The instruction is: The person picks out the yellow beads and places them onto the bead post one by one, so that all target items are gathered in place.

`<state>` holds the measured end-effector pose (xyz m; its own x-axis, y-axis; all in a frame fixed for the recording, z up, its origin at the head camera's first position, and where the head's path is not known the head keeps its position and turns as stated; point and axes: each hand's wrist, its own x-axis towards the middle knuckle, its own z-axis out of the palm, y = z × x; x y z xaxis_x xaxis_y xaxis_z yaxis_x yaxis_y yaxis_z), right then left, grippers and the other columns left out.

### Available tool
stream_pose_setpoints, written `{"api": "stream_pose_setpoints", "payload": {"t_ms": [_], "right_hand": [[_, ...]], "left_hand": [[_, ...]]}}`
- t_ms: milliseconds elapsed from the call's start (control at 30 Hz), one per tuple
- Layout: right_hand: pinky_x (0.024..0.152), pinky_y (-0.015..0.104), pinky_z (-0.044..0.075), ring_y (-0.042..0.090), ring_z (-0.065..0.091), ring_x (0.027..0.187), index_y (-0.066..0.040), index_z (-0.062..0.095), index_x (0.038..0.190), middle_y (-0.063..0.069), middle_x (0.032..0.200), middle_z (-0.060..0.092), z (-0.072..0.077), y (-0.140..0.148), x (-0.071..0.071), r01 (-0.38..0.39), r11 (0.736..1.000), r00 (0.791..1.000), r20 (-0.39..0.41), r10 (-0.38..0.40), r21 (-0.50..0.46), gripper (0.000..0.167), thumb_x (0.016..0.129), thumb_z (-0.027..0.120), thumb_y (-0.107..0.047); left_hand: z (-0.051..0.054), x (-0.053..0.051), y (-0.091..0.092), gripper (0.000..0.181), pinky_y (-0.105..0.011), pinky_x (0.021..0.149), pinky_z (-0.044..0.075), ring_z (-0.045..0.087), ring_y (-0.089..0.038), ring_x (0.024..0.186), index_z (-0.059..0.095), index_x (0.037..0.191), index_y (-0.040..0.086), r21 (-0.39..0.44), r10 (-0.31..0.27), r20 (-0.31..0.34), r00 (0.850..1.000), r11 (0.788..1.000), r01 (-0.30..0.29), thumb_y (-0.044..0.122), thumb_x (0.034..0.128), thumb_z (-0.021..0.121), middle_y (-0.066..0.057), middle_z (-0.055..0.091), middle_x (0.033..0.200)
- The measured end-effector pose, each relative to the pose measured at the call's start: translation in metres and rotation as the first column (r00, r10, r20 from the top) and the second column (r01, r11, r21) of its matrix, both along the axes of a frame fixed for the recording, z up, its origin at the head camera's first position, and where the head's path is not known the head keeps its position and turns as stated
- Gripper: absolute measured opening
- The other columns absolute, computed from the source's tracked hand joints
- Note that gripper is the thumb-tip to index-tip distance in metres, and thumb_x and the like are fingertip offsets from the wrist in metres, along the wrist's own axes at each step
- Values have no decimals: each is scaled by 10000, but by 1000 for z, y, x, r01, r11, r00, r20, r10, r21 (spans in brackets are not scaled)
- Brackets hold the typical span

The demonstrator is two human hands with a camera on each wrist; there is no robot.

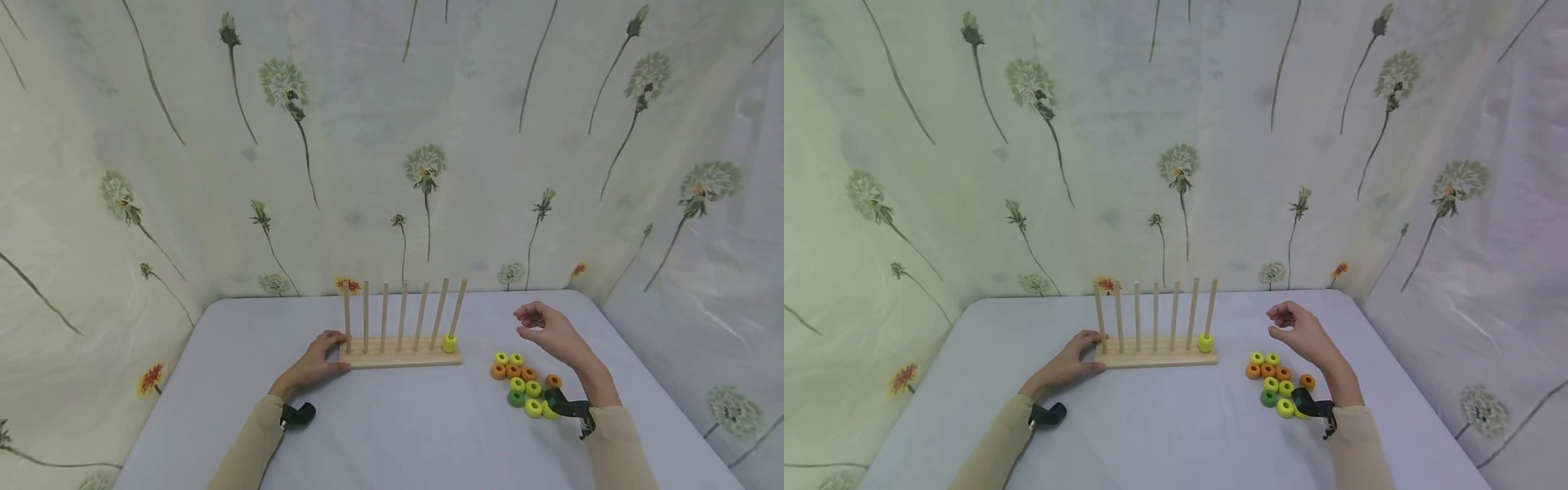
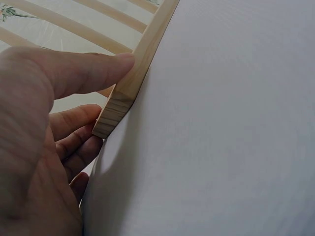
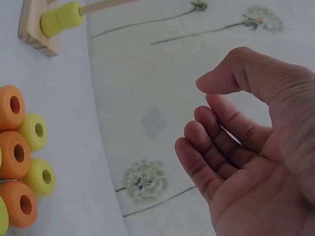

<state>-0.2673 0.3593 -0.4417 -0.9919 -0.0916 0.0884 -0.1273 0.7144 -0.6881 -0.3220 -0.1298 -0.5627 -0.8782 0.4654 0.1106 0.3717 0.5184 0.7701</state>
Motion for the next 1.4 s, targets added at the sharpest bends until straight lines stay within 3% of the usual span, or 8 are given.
{"api": "stream_pose_setpoints", "payload": {"t_ms": [267,533,900,1400], "right_hand": [[803,259,514,242,554,1006,-3,515,1216,164,1141,580,-23,14,-2,-11,1000,999,42,11,3,382,920,645,-207],[799,278,502,238,542,989,38,489,1262,231,1181,557,-45,24,-3,-3,1000,987,163,6,-19,425,912,627,-159],[810,303,495,237,535,967,36,498,1246,183,1139,571,-68,33,-8,24,999,968,249,-17,-27,415,903,639,-150],[764,285,510,217,548,934,16,528,1208,122,1084,588,-86,36,-13,28,999,956,292,-13,-47,383,875,648,-128]], "left_hand": [[-1,0,0,645,-581,1107,280,367,-372,1346,513,1361,46,12,3,8,1000,1000,-3,296,820,761,-161,441,1394],[-2,0,0,653,-574,1117,271,354,-365,1362,511,1365,61,3,15,24,1000,1000,-15,300,814,767,-144,436,1410],[-3,0,0,651,-570,1113,279,362,-360,1357,515,1361,65,7,19,19,1000,1000,-19,310,814,770,-139,440,1407],[-2,1,0,644,-562,1119,275,357,-352,1359,520,1351,53,2,17,14,1000,1000,-17,311,817,768,-135,443,1401]]}}
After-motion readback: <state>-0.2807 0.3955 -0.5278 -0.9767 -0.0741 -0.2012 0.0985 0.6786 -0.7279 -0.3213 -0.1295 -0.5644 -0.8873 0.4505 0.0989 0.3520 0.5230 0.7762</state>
